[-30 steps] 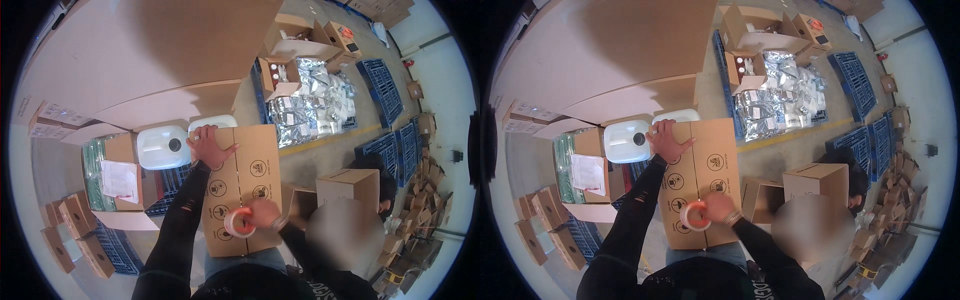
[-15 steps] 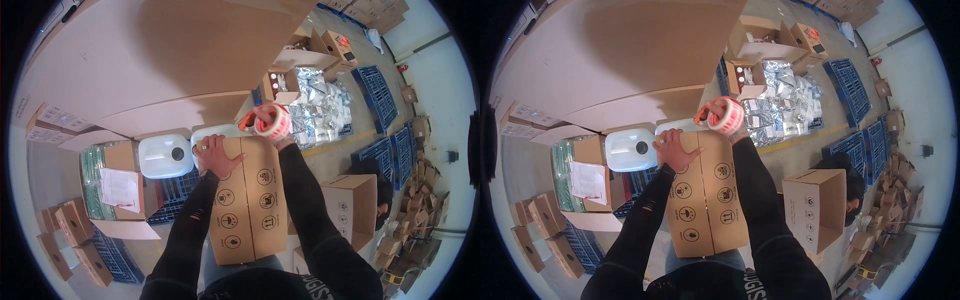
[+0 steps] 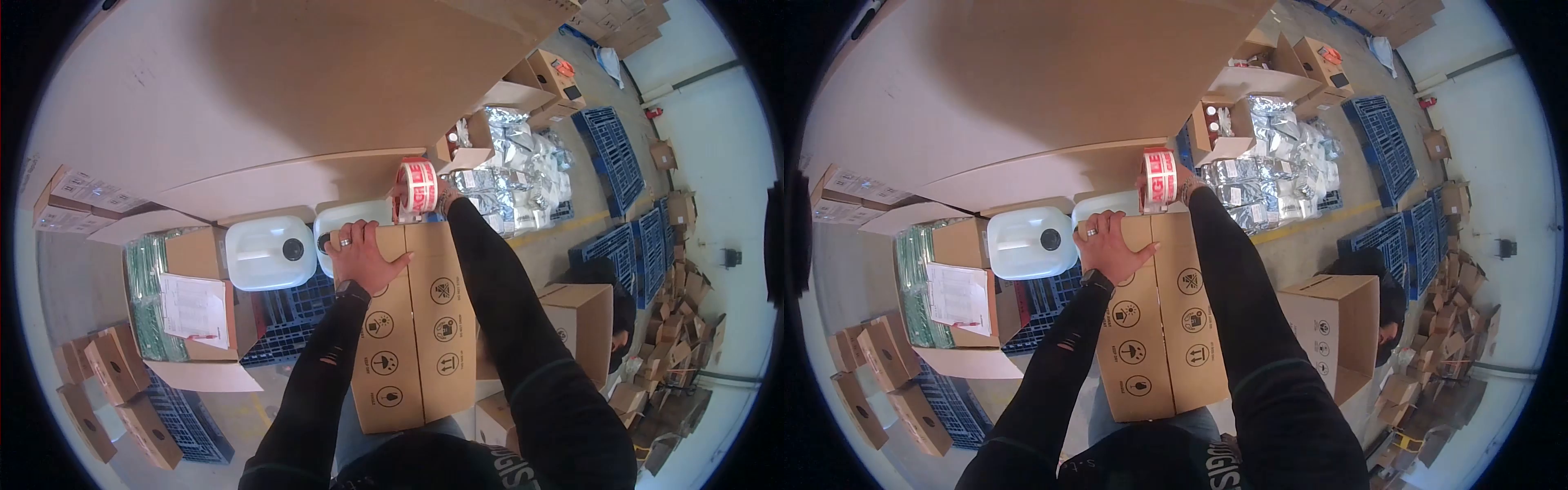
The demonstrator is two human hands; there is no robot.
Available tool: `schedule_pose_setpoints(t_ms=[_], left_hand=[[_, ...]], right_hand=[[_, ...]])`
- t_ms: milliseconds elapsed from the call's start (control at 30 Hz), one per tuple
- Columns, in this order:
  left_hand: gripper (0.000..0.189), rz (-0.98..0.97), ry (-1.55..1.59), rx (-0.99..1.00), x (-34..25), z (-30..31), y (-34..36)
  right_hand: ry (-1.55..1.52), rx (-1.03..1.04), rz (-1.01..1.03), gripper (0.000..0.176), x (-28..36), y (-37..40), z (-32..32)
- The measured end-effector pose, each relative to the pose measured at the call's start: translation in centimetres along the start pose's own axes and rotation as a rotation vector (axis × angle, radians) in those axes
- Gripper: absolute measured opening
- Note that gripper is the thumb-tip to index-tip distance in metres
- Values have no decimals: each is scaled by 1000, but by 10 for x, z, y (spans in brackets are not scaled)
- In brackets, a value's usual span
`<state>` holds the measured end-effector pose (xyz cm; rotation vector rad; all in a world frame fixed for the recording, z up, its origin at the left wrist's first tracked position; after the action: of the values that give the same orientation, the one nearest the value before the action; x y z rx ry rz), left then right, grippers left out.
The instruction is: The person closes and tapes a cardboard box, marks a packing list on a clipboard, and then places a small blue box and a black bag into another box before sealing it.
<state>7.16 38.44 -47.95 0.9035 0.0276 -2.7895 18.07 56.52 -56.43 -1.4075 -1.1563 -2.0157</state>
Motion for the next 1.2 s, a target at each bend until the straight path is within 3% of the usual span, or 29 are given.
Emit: schedule_pose_setpoints(t_ms=[33,100,133,200,233,333,400,500,600,667,733,833,867,900,1033,1100,1200], left_hand=[[91,-7,9,-9,-1,0,0],[91,-23,21,-26,-1,2,0],[92,-17,15,1,0,1,0],[92,5,5,52,0,-2,-1],[88,-25,-17,37,-1,-4,1],[68,-131,-66,-37,8,-16,2],[64,-85,-70,-9,18,-28,0],[59,-65,-113,-11,13,-33,0],[63,-73,-162,-54,19,-35,-2],[66,-74,-181,-70,18,-35,-3],[74,-109,-170,-93,13,-32,2],[82,-391,-38,-183,-35,-47,54],[89,-454,-72,104,-65,-72,89],[90,-501,-72,256,-93,-87,125],[88,-474,-194,219,-99,-125,134],[87,-462,-245,214,-92,-120,138],[87,-477,-304,211,-95,-126,143]], right_hand=[[59,-28,26,20,16,7,0],[755,-155,375,14,81,52,-19],[399,-241,256,23,77,69,-20],[246,-514,260,28,39,92,-24],[-439,-499,110,21,4,91,-31],[-360,-532,143,10,7,107,-48],[-667,-460,97,14,20,125,-66],[-637,-493,87,18,4,190,-115],[-1061,-385,-184,17,-98,287,-229],[-818,-447,-234,15,-114,345,-267],[-243,-531,-105,17,-84,393,-277],[33,-594,139,15,-55,397,-262],[61,-589,161,15,-53,395,-258],[86,-586,181,15,-52,394,-256],[-8,-617,187,14,-58,427,-277],[-118,-607,173,12,-81,462,-320],[-18,-613,172,16,-99,528,-368]])
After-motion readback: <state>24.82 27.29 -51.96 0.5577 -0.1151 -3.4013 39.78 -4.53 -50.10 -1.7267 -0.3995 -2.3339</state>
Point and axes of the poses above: each hand's wrist, its own y-axis away from the middle knuckle, its own z-axis out of the back of the hand, x = y × z, the point moved 9 cm from there along -y, towards the middle knuckle, and after that the axes turned 12 degrees about y, right-handed, at the moved point
